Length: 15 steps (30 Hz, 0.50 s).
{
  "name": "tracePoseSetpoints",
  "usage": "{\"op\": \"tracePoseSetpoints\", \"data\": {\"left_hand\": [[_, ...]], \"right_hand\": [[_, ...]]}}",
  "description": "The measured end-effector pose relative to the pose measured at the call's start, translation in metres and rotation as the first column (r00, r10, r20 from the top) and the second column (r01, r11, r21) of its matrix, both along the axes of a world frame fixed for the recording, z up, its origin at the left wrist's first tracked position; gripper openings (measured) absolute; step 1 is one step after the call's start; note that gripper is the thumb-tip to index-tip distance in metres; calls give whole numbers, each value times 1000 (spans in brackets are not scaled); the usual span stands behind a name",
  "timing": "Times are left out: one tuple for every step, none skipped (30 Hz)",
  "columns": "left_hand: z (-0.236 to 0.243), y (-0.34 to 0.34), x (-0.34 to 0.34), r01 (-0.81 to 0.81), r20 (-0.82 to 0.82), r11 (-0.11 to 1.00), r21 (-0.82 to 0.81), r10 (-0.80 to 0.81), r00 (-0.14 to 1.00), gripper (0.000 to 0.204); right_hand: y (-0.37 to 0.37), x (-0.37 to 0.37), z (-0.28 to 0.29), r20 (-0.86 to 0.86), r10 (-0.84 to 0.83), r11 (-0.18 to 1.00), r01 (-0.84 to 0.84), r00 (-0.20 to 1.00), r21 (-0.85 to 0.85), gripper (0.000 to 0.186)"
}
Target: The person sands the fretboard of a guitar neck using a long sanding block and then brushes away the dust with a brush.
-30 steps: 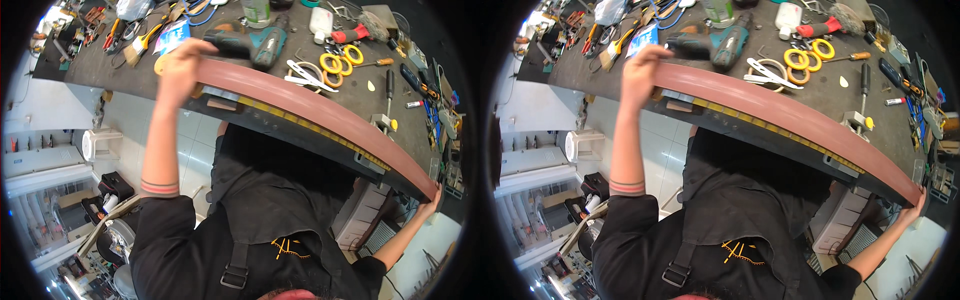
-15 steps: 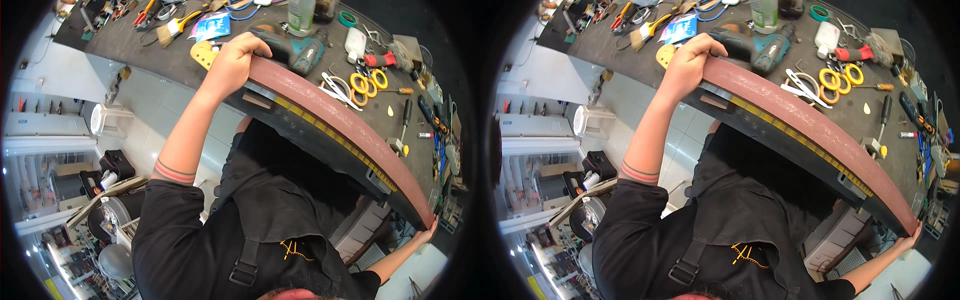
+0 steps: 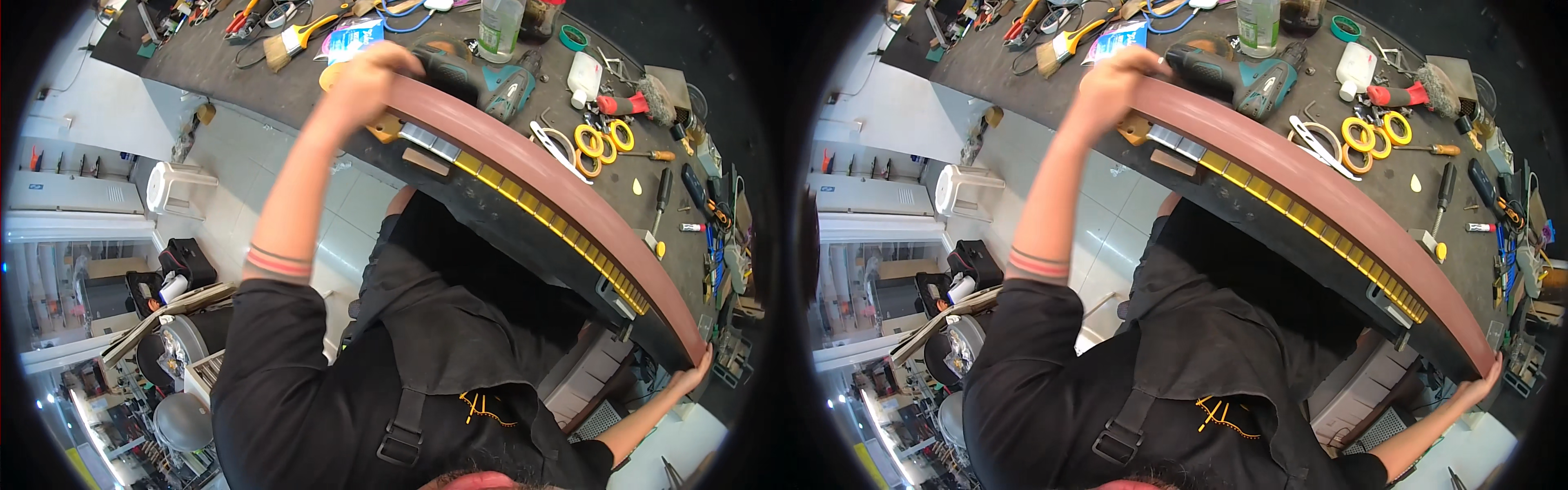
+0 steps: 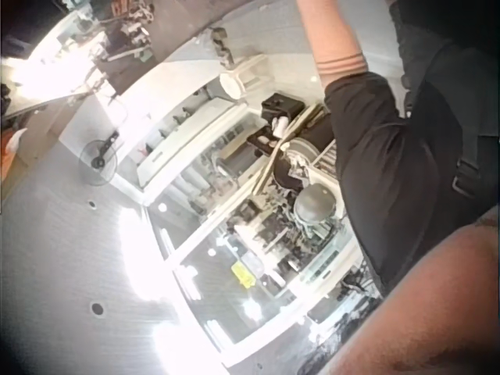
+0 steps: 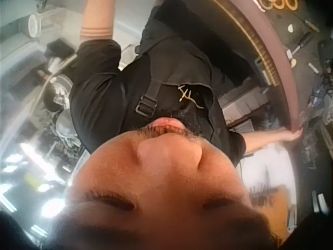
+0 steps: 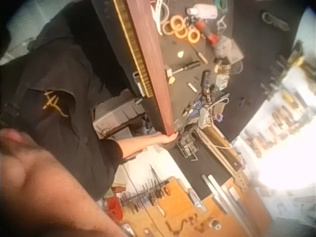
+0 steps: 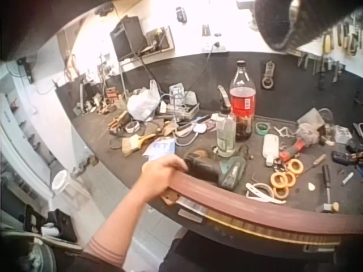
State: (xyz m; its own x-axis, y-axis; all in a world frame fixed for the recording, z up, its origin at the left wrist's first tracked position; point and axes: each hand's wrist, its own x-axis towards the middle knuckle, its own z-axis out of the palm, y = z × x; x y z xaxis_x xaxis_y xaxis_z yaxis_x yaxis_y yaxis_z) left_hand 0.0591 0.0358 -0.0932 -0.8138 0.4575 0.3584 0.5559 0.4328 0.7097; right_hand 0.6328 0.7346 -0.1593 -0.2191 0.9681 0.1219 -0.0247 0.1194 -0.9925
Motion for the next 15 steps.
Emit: {"op": "tracePoseSetpoints", "data": {"left_hand": [[-4, -33, -27, -70, 49, 997, 36, 68, 996, 38], [-10, -83, -58, -203, 90, 977, 66, 196, 976, 37], [-10, -130, -83, -209, 128, 973, 97, 196, 972, 35], [-6, -147, -93, -206, 39, 969, 139, 202, 979, 33], [-7, -136, -93, -228, 128, 964, 138, 211, 969, 34], [-9, -130, -88, -253, 216, 959, 132, 221, 951, 34], [-12, -93, -68, -246, 205, 963, 111, 220, 954, 35], [-14, -43, -37, -245, 190, 966, 88, 225, 956, 36], [-16, -6, -11, -92, 37, 991, 92, 89, 995, 34], [-20, 15, 3, 61, -113, 995, 74, -52, 992, 32], [-21, 14, 0, 67, -107, 995, 77, -59, 993, 32], [-21, 8, -7, 45, -60, 997, 63, -41, 997, 32], [-20, 4, -18, 30, -16, 998, 57, -29, 999, 31], [-17, -22, -40, -46, -9, 995, 90, 47, 999, 34], [-15, -69, -66, -219, 110, 972, 87, 209, 972, 31]], "right_hand": [[-4, -10, -8, 2, 89, 995, -89, 996, 34, 43], [-34, -47, -16, 100, 139, 986, -148, 985, 81, 42], [-85, -86, -13, 100, 219, 968, -228, 971, 100, 43], [-116, -100, -9, 104, 279, 949, -290, 955, 121, 44], [-112, -90, -4, 108, 260, 954, -273, 960, 127, 44], [-101, -78, 4, 125, 267, 956, -279, 956, 88, 45], [-89, -63, 13, 143, 265, 960, -275, 953, 56, 46], [-63, -40, 15, 98, 120, 991, -125, 988, 41, 46], [-33, -14, 16, 63, 64, 998, -65, 996, 21, 46], [-7, 10, 19, 33, 5, 1000, -5, 999, 0, 47], [11, 25, 21, 2, -25, 998, 25, 1000, -50, 46], [8, 18, 12, 3, -19, 998, 19, 1000, -52, 46], [0, 8, -1, -62, 25, 999, -28, 998, -43, 44], [-10, -4, -7, -122, 66, 997, -70, 990, -30, 41], [-51, -50, -7, -80, 133, 990, -136, 988, -35, 34]]}}
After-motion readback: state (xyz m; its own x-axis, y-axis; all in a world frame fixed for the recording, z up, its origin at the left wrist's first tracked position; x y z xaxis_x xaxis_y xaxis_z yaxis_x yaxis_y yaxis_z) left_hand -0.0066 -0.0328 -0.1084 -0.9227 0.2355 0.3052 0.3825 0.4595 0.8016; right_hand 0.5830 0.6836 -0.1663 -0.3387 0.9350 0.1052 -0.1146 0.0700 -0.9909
